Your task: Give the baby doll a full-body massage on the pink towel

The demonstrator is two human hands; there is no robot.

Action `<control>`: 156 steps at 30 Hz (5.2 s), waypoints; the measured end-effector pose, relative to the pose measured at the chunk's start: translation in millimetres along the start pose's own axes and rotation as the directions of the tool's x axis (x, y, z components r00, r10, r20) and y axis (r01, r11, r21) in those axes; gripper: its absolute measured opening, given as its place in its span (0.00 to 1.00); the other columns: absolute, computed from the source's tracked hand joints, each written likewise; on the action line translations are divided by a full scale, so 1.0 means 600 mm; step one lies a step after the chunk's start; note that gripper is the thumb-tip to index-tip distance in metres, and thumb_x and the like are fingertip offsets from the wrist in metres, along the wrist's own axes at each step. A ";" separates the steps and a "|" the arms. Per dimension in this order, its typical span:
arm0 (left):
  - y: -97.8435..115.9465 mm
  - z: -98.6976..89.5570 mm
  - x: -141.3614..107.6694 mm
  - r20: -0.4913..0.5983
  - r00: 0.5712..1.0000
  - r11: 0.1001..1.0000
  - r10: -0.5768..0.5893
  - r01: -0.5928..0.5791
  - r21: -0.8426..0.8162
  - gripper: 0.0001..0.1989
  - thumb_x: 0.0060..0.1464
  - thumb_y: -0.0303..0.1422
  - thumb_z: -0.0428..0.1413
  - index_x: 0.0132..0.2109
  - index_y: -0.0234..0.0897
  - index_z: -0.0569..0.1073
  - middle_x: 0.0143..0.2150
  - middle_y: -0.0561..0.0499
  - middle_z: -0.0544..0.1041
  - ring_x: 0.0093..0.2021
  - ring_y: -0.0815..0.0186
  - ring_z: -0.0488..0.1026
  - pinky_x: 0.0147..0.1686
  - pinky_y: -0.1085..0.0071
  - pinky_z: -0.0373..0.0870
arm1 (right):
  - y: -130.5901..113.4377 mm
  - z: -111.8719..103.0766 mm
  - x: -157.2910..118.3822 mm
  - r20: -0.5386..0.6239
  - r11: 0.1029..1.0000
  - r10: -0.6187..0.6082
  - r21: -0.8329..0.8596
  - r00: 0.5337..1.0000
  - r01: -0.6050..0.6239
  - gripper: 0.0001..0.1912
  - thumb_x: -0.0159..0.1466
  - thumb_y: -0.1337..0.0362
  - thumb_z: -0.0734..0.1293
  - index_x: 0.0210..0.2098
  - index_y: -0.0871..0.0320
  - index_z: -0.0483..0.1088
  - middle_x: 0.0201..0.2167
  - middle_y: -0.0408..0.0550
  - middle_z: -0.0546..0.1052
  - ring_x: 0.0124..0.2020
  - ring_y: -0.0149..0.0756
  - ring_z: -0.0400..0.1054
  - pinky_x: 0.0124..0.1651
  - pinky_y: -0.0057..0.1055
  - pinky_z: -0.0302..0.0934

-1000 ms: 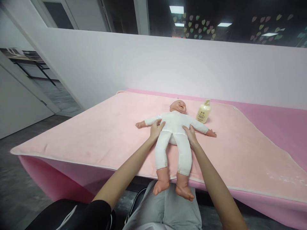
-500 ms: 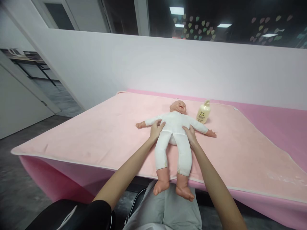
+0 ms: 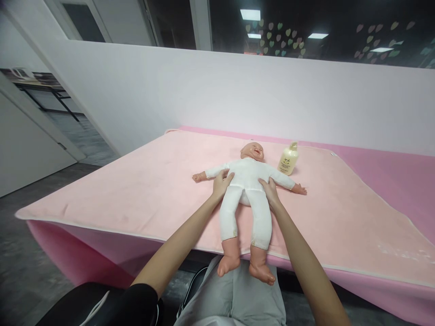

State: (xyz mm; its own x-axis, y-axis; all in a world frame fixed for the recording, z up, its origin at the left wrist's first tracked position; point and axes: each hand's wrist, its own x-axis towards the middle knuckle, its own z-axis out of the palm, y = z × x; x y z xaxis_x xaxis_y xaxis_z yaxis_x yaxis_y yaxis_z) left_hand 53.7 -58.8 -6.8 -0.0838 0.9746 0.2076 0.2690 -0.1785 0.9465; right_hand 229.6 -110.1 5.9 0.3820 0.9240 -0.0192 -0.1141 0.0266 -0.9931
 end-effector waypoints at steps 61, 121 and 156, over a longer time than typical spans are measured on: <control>0.044 0.022 0.067 0.170 0.795 0.668 0.583 -0.587 0.457 0.18 0.46 0.19 0.47 0.42 0.39 0.72 0.46 0.48 0.73 0.49 0.58 0.65 0.49 0.62 0.63 | 0.036 -0.034 0.035 -0.010 0.835 -0.309 -0.482 0.951 0.266 0.12 0.56 0.55 0.59 0.31 0.57 0.64 0.26 0.45 0.72 0.29 0.36 0.67 0.36 0.33 0.59; 0.058 0.144 0.242 0.060 0.960 0.960 0.272 -0.275 0.060 0.17 0.47 0.32 0.53 0.46 0.41 0.73 0.51 0.48 0.73 0.53 0.59 0.67 0.54 0.62 0.61 | -0.006 0.116 0.276 -0.038 0.980 -0.117 0.157 0.992 0.121 0.20 0.56 0.58 0.63 0.47 0.54 0.65 0.52 0.48 0.69 0.50 0.34 0.66 0.50 0.32 0.63; 0.055 0.150 0.254 0.125 0.968 0.974 0.219 -0.209 -0.093 0.16 0.46 0.31 0.55 0.45 0.37 0.74 0.48 0.50 0.74 0.51 0.61 0.67 0.54 0.66 0.62 | -0.007 0.091 0.263 0.079 0.939 0.025 0.341 0.997 -0.050 0.15 0.54 0.59 0.67 0.41 0.57 0.69 0.40 0.44 0.75 0.43 0.35 0.69 0.44 0.30 0.67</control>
State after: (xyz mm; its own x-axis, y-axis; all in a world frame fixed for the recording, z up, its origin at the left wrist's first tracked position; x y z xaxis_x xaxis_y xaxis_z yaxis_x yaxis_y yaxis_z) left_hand 136.5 96.2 33.8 0.0982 0.9208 0.3774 0.1901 -0.3896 0.9011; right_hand 240.2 56.4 13.7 0.3056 0.9515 -0.0346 -0.4395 0.1087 -0.8916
